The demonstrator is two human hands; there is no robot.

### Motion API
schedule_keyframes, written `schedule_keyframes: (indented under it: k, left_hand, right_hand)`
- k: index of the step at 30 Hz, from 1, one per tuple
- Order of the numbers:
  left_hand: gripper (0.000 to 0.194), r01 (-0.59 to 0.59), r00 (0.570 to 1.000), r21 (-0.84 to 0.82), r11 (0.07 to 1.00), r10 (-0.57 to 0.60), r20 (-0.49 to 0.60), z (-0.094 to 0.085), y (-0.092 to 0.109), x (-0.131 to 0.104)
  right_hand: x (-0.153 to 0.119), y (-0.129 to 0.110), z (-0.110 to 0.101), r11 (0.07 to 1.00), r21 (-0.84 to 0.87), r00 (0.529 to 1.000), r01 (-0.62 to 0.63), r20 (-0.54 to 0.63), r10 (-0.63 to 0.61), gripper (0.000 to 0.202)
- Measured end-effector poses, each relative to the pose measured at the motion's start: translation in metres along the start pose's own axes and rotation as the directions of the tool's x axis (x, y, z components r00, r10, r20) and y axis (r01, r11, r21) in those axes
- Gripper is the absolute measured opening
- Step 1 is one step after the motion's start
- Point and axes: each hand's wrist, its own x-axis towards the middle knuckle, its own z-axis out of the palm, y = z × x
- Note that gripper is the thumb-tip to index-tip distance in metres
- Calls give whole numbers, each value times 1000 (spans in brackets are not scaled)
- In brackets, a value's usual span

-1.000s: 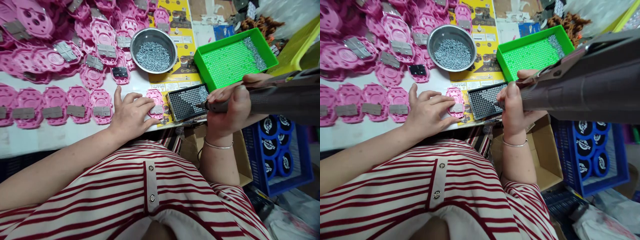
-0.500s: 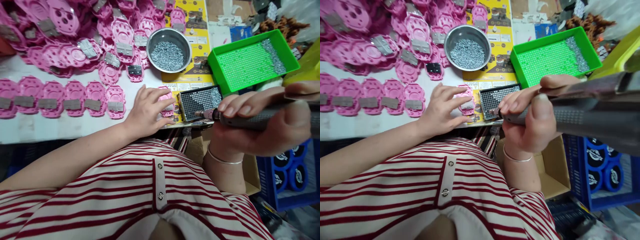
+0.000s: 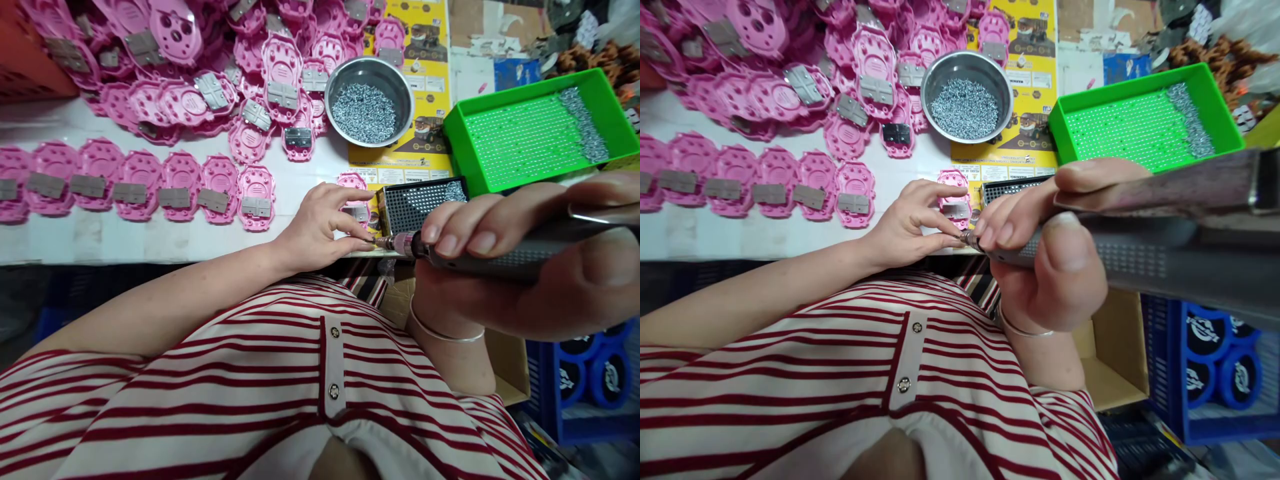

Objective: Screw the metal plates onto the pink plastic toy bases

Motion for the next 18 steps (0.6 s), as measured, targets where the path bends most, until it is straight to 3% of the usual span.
schedule_keyframes:
  k: [4,10,18]
  left_hand:
    - [15,4,1000,6,1000,-4,-2,2,-1,1]
    - [13,-9,1000,13,1000,9,-6,5,-3,2]
    - [11,-4,1000,67,998,5,-11,4,-1,0]
  right_hand:
    - [-3,4,-1,998,27,996,-64,-55,66,13]
    - [-3,12,0,995,104,999,10,-41,-5,11]
    - [-1,6,2,1000,10,999,-13,-39,14,19]
